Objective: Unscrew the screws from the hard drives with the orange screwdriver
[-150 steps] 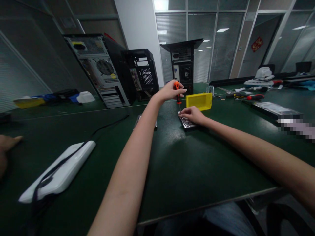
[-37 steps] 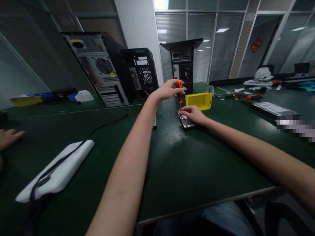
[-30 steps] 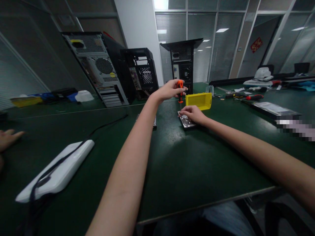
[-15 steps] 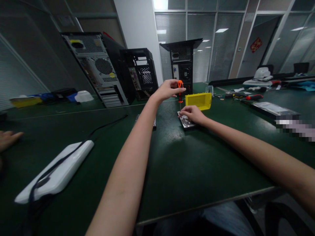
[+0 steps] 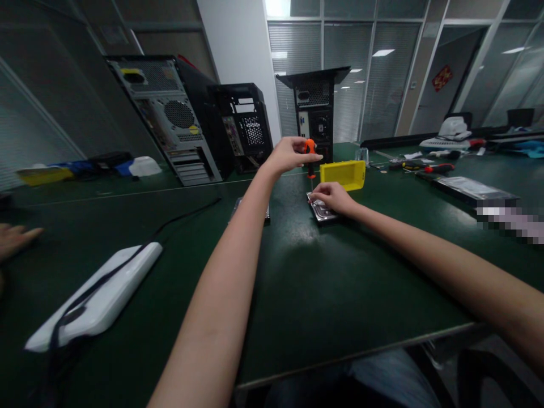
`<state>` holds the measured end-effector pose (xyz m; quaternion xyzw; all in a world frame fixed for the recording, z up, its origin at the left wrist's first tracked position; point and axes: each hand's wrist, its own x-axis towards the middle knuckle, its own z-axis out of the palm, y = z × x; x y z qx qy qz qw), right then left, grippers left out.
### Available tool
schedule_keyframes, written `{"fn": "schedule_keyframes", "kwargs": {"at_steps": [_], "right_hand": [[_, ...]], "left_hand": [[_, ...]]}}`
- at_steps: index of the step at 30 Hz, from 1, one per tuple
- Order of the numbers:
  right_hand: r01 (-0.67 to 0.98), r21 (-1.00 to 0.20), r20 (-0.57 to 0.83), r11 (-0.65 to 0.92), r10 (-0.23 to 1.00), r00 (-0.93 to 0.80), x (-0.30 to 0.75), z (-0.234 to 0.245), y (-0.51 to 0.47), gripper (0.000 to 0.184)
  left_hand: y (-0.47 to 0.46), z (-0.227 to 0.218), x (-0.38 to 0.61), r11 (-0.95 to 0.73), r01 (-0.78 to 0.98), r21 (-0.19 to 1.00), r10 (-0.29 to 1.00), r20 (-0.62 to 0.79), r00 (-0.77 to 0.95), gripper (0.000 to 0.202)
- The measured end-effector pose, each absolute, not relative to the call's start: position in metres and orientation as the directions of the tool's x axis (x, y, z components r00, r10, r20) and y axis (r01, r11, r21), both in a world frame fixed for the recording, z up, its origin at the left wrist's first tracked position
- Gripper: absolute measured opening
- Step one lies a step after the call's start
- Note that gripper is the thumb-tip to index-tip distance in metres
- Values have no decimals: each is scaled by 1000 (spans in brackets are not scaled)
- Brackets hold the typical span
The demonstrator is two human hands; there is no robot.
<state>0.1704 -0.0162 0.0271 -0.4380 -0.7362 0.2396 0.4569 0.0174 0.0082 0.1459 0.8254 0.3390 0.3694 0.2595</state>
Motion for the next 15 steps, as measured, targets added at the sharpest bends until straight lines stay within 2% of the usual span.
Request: {"fn": "schedule_keyframes", "kwargs": {"at_steps": [6,15], "right_hand": [[417,-757,467,504,863,-193,171,27,-17,25],[361,-784,466,506,863,-197,170,24,-14,20]], "left_hand": [[5,146,17,-641,354,682,749,452,485,39],[10,147,16,-640,340,689,751,469,464,35]]}}
